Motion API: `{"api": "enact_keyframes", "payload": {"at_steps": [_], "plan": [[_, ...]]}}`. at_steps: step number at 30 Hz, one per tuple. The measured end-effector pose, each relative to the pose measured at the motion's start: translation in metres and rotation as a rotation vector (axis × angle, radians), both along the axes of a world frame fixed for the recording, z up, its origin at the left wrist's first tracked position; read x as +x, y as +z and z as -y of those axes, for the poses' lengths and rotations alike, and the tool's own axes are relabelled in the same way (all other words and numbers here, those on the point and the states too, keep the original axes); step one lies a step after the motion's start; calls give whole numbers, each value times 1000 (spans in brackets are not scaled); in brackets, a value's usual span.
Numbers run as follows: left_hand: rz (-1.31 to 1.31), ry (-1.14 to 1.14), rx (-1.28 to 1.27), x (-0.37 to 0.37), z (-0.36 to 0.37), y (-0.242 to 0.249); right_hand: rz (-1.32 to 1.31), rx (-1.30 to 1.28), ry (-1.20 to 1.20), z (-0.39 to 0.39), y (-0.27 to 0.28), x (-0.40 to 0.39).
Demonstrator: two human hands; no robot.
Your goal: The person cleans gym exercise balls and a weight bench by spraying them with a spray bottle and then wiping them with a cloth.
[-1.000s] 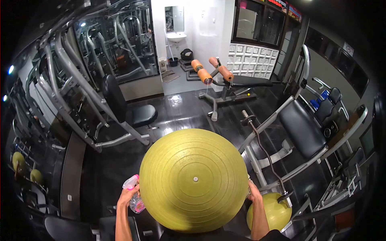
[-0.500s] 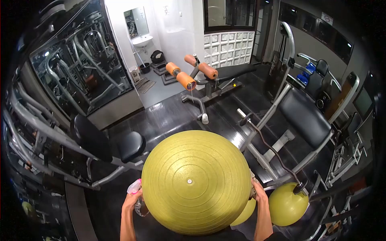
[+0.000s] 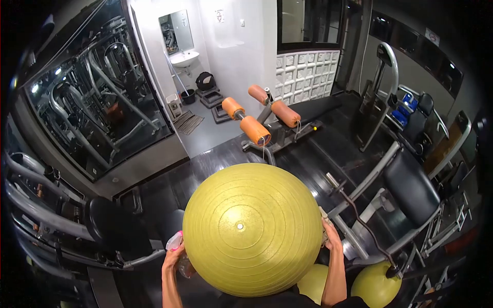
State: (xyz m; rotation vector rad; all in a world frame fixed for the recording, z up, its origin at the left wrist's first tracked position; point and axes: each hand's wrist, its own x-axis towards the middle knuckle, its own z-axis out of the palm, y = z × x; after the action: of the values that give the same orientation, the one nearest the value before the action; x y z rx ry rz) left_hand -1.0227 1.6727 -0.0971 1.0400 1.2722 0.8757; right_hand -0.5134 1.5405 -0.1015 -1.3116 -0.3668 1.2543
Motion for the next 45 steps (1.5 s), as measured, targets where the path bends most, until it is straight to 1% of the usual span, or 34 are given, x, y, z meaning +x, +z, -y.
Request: {"api": "enact_keyframes", "payload": {"at_steps": [1, 3, 5, 7, 8, 10, 13, 15, 17, 20, 21, 22, 23, 24, 26, 28, 30, 31, 32, 34, 35, 38, 40, 42, 43, 44, 45], "plan": [[7, 3, -1, -1, -15, 0, 14, 0, 1, -21, 4, -1], [42, -8, -101, -2, -45, 6, 26, 24, 28, -61, 3, 0], [60, 16, -93, -2, -78, 9, 35, 58, 50, -104, -3, 6], [67, 38, -95, -5, -115, 8, 30, -32, 28, -146, -10, 6], [63, 58, -66, -3, -139, 11, 29, -28, 25, -168, -13, 3], [61, 70, -34, -6, -187, 18, -21, 109, 45, -216, 2, -9], [116, 40, 41, -4, -252, 32, -31, 96, 23, -276, 12, -16], [63, 61, 41, -5, -282, 42, -69, 75, 26, -308, 9, -16], [43, 41, 17, -21, -315, 29, -79, 72, 71, -337, 1, -15], [46, 3, 0, -16, -366, 35, -119, 34, 44, -385, -2, -18], [47, -10, -9, -14, -381, 38, -118, 27, 51, -404, 1, -17], [46, -4, -14, -17, -398, 28, -69, -10, 52, -425, 5, -16], [25, 29, 14, -22, -417, 12, -21, -44, 49, -444, 7, -15], [4, 59, 45, -20, -437, 9, -24, -44, 47, -465, 1, -11], [-18, 62, 40, -17, -470, 6, 1, -89, 119, -512, -13, 3], [-37, 77, 33, -10, -505, 6, -15, -78, 156, -565, -8, 6], [-58, 124, -15, -10, -537, 2, 9, 46, 170, -619, -6, 9], [24, 169, 18, -7, -550, -2, -52, 43, 172, -646, -5, 14], [25, 184, 27, -6, -563, -4, -51, 51, 188, -672, -2, 17], [-34, 290, -42, -4, -584, -2, -53, 105, 245, -718, 8, 21], [-58, 336, -87, -1, -594, -2, -39, 123, 260, -741, 4, 26], [-1, 401, -133, 12, -622, 7, -51, 143, 316, -790, 2, 38], [-28, 444, -105, 21, -645, 8, -21, 151, 330, -821, 6, 39], [37, 506, -27, 38, -670, 15, 10, 159, 324, -849, 7, 43], [40, 499, -27, 37, -688, 7, 7, 143, 324, -864, 8, 45], [-22, 498, -21, 31, -706, -6, 1, 126, 323, -878, 7, 46], [-86, 494, -15, 29, -726, -9, 2, 126, 313, -892, 11, 46]]}}
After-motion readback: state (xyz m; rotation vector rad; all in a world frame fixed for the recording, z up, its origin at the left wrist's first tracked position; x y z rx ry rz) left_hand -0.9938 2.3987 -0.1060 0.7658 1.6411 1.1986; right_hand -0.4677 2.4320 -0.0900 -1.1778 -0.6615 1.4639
